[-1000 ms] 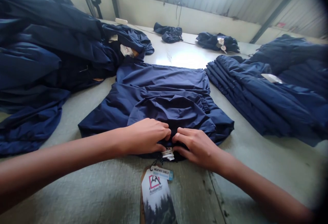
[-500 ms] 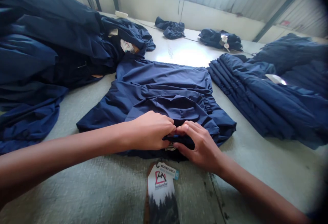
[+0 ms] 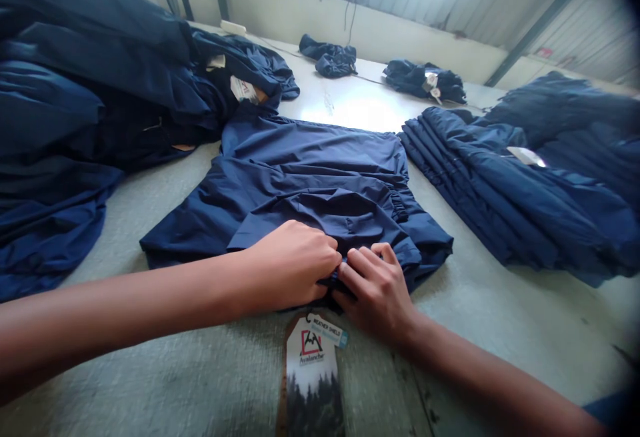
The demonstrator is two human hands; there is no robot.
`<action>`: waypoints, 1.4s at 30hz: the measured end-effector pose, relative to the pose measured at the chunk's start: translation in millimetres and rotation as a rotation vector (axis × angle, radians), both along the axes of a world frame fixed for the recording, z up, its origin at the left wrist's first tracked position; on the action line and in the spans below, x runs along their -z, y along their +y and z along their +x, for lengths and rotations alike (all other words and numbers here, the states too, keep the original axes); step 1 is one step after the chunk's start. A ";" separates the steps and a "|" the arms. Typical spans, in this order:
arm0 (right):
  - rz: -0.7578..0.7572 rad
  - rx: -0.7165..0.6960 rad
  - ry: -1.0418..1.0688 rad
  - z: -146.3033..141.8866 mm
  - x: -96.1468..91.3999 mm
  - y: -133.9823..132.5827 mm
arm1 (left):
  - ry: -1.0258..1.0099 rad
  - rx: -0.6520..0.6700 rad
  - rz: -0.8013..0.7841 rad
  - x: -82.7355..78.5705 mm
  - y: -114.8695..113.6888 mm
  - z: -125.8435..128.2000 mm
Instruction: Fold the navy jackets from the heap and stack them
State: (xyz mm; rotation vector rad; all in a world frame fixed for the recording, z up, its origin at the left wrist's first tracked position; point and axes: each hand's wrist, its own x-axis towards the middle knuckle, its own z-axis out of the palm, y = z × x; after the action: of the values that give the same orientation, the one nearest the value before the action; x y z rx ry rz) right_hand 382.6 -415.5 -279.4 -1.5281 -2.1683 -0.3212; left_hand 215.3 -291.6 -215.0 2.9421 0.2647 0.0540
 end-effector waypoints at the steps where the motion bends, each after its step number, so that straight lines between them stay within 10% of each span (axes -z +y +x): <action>1: 0.000 -0.005 -0.008 -0.7 1.7 0.7 | -0.005 0.000 0.015 1.4 -0.8 -0.4; 12: -0.493 -0.300 0.052 23.4 -25.0 3.1 | 0.198 0.024 -0.031 -3.3 -2.1 -11.9; 20: -0.179 -0.154 0.104 29.1 -27.8 2.5 | -0.070 -0.058 -0.066 -13.1 10.4 -11.0; 34: -0.396 -0.279 0.076 21.5 -29.2 -1.4 | 0.014 0.051 -0.113 24.4 2.6 -38.5; 42: -0.204 0.091 -0.017 45.4 -21.7 6.4 | -0.199 -0.192 0.200 39.1 5.8 -43.1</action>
State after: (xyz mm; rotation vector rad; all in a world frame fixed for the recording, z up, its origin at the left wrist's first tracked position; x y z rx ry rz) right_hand 428.1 -409.0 -257.6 -1.7435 -2.2054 -0.1450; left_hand 172.2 -285.8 -254.1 3.0650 0.5395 0.4208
